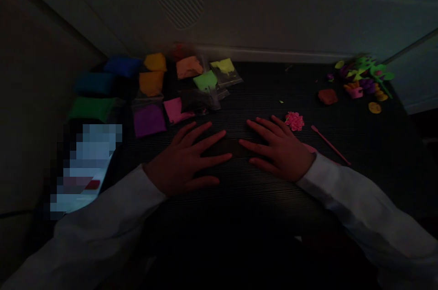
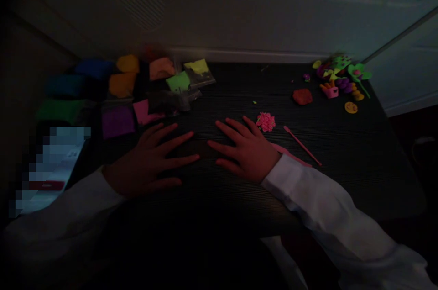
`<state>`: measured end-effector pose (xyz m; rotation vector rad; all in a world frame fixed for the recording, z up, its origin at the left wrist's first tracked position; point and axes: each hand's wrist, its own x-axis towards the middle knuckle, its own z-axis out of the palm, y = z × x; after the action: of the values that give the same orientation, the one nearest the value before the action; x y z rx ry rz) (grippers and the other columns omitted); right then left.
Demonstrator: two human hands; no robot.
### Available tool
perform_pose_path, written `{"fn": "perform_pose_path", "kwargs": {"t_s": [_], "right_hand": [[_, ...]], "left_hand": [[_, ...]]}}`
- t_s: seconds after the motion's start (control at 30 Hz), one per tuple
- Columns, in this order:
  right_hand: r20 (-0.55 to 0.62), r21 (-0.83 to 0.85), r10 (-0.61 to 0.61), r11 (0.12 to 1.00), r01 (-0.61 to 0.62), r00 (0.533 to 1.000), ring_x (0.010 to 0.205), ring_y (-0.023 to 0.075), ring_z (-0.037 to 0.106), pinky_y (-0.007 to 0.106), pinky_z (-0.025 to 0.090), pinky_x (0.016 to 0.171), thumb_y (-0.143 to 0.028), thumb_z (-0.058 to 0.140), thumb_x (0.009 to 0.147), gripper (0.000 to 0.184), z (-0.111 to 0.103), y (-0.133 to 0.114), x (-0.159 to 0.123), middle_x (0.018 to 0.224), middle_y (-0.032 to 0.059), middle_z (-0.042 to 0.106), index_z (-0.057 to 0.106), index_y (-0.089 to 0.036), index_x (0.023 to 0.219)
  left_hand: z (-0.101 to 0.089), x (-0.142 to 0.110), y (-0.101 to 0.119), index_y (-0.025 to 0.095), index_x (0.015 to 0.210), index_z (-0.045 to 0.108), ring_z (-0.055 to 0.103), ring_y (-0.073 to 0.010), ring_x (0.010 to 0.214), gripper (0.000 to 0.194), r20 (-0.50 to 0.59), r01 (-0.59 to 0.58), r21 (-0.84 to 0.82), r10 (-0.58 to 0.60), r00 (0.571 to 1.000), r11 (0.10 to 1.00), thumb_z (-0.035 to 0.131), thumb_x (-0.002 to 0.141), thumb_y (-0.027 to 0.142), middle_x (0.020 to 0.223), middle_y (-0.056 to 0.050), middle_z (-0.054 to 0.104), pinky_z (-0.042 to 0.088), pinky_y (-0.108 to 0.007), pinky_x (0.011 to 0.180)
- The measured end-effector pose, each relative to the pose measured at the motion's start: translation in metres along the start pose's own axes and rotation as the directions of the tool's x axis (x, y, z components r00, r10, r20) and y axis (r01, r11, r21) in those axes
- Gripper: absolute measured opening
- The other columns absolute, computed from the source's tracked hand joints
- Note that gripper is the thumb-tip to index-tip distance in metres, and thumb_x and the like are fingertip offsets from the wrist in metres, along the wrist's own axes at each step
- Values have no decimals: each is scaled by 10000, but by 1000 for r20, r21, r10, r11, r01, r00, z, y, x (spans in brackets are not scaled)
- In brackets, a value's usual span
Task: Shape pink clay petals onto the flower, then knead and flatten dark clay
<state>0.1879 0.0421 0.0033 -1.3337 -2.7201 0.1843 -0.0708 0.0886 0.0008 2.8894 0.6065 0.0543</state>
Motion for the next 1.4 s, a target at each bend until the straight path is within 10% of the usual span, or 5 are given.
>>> {"fn": "perform_pose_path", "kwargs": {"t_s": [0.93,1.2,1.4], "right_hand": [[27,-34,11,999,-10,1000,1250,261,192,482,112,990,-455,346,830,427,2,1,0,1380,97,202,362,-339,1241],[25,-38,5,999,-4,1000,1248,261,198,486,117,986,-449,350,829,432,2,1,0,1379,101,202,349,-341,1247],[34,-43,0,999,1,999,1246,266,200,489,119,985,-444,355,828,433,1,2,0,1382,105,190,350,-336,1248]], "left_hand": [[-2,-9,-9,344,1177,442,140,-334,1249,479,-86,-5,-171,-10,996,985,473,729,510,1421,-5,94,205,-518,973],[-7,-4,0,358,1233,357,150,-361,1243,534,42,40,-63,-38,998,997,431,737,543,1412,-38,141,165,-562,962],[-2,-6,-4,349,1135,487,159,-339,1244,440,-81,-2,-141,-10,997,990,469,727,513,1408,-20,147,216,-519,961]]}}
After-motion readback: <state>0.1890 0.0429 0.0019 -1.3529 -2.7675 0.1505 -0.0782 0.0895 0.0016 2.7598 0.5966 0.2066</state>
